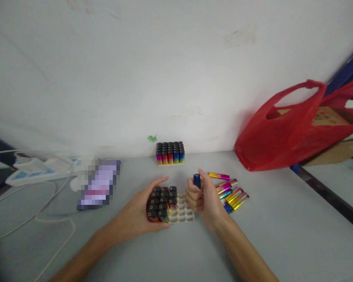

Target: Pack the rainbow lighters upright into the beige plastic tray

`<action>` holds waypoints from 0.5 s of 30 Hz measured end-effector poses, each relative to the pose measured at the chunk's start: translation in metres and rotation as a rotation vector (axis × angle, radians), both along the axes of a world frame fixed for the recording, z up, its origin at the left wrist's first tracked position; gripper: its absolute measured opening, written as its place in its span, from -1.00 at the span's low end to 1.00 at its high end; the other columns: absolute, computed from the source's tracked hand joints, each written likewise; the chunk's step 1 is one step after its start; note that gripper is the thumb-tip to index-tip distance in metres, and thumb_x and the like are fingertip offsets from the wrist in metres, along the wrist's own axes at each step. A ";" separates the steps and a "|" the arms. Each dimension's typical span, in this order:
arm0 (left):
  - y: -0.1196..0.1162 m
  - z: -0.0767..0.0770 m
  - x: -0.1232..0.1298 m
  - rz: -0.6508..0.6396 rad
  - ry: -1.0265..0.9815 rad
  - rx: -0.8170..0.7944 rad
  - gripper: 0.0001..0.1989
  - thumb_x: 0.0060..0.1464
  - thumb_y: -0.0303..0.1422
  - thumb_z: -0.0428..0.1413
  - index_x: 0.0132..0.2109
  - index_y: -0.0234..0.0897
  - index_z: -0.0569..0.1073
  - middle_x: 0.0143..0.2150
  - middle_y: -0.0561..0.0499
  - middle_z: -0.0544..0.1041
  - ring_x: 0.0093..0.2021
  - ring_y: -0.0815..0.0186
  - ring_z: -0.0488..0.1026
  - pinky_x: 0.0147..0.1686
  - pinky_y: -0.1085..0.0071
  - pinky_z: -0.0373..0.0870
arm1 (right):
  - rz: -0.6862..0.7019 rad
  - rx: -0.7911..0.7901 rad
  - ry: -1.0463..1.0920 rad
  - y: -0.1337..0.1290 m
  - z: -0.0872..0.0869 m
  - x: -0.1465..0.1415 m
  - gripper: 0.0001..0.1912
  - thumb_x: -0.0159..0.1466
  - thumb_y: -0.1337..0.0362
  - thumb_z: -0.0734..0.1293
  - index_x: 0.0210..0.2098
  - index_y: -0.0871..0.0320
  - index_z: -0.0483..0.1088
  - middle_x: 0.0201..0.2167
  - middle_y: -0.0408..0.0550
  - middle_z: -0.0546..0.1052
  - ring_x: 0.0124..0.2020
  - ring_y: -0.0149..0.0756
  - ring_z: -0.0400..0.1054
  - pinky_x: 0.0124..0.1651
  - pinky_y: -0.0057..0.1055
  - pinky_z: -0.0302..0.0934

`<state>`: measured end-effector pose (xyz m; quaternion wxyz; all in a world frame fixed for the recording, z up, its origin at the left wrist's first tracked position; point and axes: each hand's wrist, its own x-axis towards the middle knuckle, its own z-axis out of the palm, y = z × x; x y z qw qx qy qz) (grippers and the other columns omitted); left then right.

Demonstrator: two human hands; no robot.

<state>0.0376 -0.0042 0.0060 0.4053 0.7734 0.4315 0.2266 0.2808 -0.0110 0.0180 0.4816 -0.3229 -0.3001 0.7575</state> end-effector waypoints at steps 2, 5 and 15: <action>0.000 -0.001 0.000 -0.002 -0.003 -0.001 0.16 -0.10 -0.42 0.56 0.55 -0.05 0.17 0.27 -0.09 0.64 0.22 -0.07 0.61 0.23 0.08 0.49 | 0.013 0.005 0.009 0.000 -0.001 0.000 -0.33 0.35 -0.23 0.42 -0.57 0.03 0.06 -0.65 -0.42 -0.11 -0.62 -0.51 -0.37 -0.60 -0.45 -0.37; 0.001 -0.002 -0.001 -0.004 -0.005 0.003 0.16 -0.10 -0.41 0.56 0.55 -0.04 0.18 0.26 -0.08 0.65 0.20 -0.08 0.62 0.22 0.08 0.50 | 0.021 0.002 0.018 0.001 -0.002 0.001 -0.33 0.35 -0.23 0.42 -0.57 0.03 0.06 -0.64 -0.42 -0.10 -0.62 -0.51 -0.37 -0.60 -0.46 -0.38; 0.000 0.001 0.000 -0.010 -0.013 0.008 0.14 -0.09 -0.43 0.56 0.54 -0.05 0.18 0.28 -0.07 0.65 0.20 -0.03 0.62 0.22 0.12 0.49 | 0.005 -0.002 0.047 0.001 -0.001 0.002 -0.39 0.31 -0.16 0.44 -0.56 0.03 0.09 -0.63 -0.42 -0.11 -0.62 -0.51 -0.37 -0.61 -0.46 -0.38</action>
